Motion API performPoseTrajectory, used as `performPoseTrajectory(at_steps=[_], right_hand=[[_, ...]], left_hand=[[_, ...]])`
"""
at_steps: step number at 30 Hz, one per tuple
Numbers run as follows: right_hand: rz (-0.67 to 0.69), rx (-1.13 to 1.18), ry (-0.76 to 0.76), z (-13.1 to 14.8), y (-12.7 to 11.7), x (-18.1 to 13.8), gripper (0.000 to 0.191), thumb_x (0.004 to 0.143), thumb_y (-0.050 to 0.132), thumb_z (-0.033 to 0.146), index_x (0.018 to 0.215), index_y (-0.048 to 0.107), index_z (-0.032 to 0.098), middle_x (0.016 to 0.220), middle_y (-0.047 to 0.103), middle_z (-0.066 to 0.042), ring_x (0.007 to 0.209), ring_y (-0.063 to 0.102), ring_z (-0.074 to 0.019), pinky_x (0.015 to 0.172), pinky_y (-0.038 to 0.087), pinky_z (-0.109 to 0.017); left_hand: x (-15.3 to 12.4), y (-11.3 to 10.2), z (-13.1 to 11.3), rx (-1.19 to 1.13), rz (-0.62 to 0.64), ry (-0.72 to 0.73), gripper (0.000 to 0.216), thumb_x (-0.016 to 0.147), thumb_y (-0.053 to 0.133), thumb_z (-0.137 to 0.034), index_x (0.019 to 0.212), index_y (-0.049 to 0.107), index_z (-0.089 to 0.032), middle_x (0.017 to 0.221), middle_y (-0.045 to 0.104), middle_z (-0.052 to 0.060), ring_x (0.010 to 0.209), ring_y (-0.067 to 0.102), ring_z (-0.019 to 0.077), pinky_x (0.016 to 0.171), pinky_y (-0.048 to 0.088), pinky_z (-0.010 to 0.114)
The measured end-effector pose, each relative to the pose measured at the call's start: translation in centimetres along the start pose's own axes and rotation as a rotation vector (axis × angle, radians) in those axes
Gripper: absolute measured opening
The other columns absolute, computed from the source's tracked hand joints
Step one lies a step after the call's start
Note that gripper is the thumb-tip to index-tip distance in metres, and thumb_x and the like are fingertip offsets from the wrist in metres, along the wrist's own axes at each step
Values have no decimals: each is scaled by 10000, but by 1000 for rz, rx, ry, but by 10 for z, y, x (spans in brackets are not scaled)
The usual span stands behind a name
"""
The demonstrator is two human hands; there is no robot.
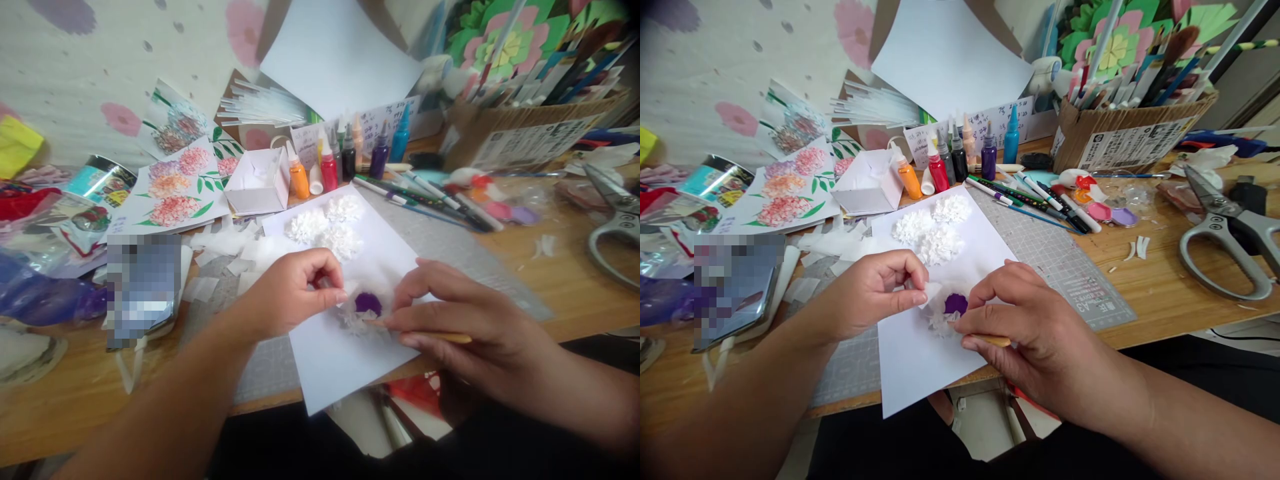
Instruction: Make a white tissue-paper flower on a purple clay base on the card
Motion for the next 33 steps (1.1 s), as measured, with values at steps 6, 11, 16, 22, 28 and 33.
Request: performPoseTrajectory(at_steps=[6,11,16,22,28,33], right_hand=[[-69,-14,18,-1,-1,2,146,865,574,190,948,694,195,904,626,-71,869,596,-185,816,468,-347],[-54,15,64,-4,4,1,155,887,550,223,945,695,220,902,621,-66,848,580,-180,731,484,-326],[-5,26,34,-3,5,-1,168,901,534,235,958,692,229,912,604,-69,858,566,-187,788,452,-379],[3,29,43,-2,4,-1,145,885,563,228,948,694,223,915,607,-57,862,573,-179,858,422,-389],[-5,28,60,-1,4,-1,148,885,563,235,946,698,232,906,613,-54,854,576,-176,857,428,-380],[-7,50,70,-2,5,-2,149,892,553,240,934,696,226,918,608,-50,860,569,-169,861,417,-376]], left_hand=[[0,11,-3,-269,20,-38,44,835,556,-198,875,543,-185,784,571,-20,702,605,99,667,486,239],[-2,14,1,-277,58,-81,188,816,585,-213,986,507,-236,758,589,-25,687,611,118,626,492,248],[-3,12,3,-114,77,-94,268,790,628,-270,1036,522,-263,753,579,-33,639,552,102,572,462,231],[2,12,2,-194,-19,-55,110,823,584,-229,922,542,-201,864,589,-3,782,585,107,681,499,231],[1,13,-3,-228,-73,3,116,799,623,-193,886,546,-193,819,603,-17,758,573,88,677,469,206],[3,21,-4,-301,-69,-35,119,796,617,-195,888,541,-197,767,601,-29,713,563,89,643,449,213]])
Point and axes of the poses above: each hand's wrist, its own x-axis towards the middle knuckle, its own y-axis out of the palm, z = x × y, the point moved 1 cm from there along x, towards the middle knuckle
